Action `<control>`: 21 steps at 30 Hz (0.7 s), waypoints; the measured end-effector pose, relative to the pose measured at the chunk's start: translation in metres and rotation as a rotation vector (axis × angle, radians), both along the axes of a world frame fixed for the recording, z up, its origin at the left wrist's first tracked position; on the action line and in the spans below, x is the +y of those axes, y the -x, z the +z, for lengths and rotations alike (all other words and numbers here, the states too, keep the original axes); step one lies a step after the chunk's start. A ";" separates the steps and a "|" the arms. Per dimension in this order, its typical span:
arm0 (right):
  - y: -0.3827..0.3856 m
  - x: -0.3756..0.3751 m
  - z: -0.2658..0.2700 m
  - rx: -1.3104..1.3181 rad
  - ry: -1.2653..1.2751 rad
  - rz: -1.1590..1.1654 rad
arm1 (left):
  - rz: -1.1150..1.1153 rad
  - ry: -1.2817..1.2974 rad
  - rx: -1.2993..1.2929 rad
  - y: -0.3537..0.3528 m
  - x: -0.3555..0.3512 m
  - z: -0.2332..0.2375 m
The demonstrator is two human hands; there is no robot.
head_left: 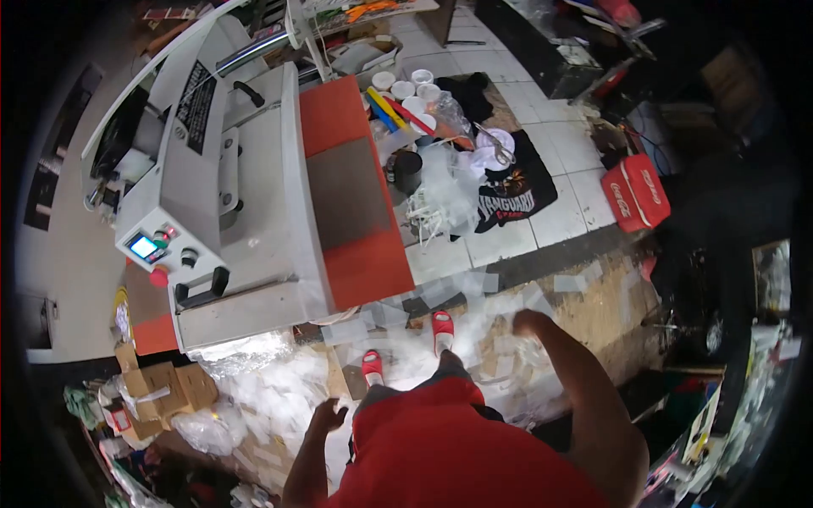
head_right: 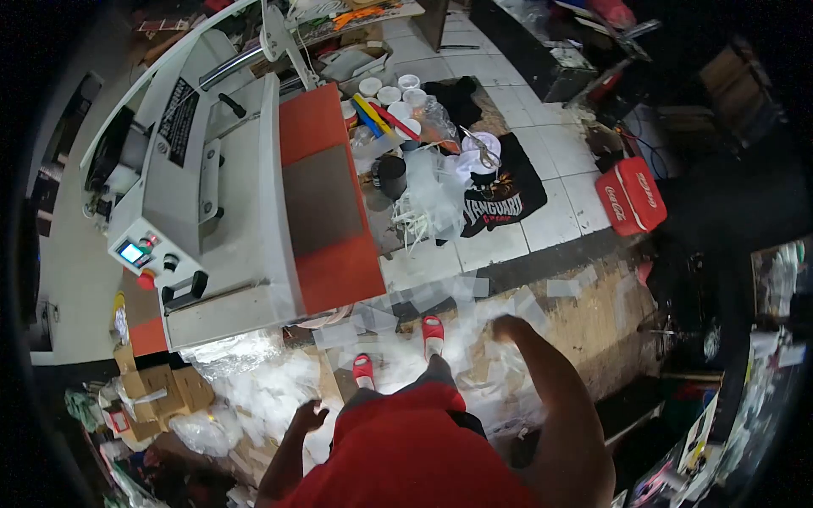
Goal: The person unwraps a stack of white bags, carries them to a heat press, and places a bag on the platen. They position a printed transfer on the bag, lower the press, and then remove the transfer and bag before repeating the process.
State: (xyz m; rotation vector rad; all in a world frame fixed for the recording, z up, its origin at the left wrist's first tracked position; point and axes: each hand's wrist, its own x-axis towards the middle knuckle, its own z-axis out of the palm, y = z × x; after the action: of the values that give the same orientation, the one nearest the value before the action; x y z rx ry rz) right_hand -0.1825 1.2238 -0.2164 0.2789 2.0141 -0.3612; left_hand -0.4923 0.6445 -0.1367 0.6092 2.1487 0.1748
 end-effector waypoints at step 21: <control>0.300 0.175 -0.031 1.167 -0.485 -0.863 | 1.313 0.099 -0.154 -0.329 -0.137 -0.002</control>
State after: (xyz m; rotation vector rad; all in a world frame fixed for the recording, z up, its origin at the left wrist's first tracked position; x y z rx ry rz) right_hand -0.4827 1.3986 -0.2476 1.5536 3.0184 -0.6508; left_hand -0.1637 0.5071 -0.1391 -0.9178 2.0539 0.7643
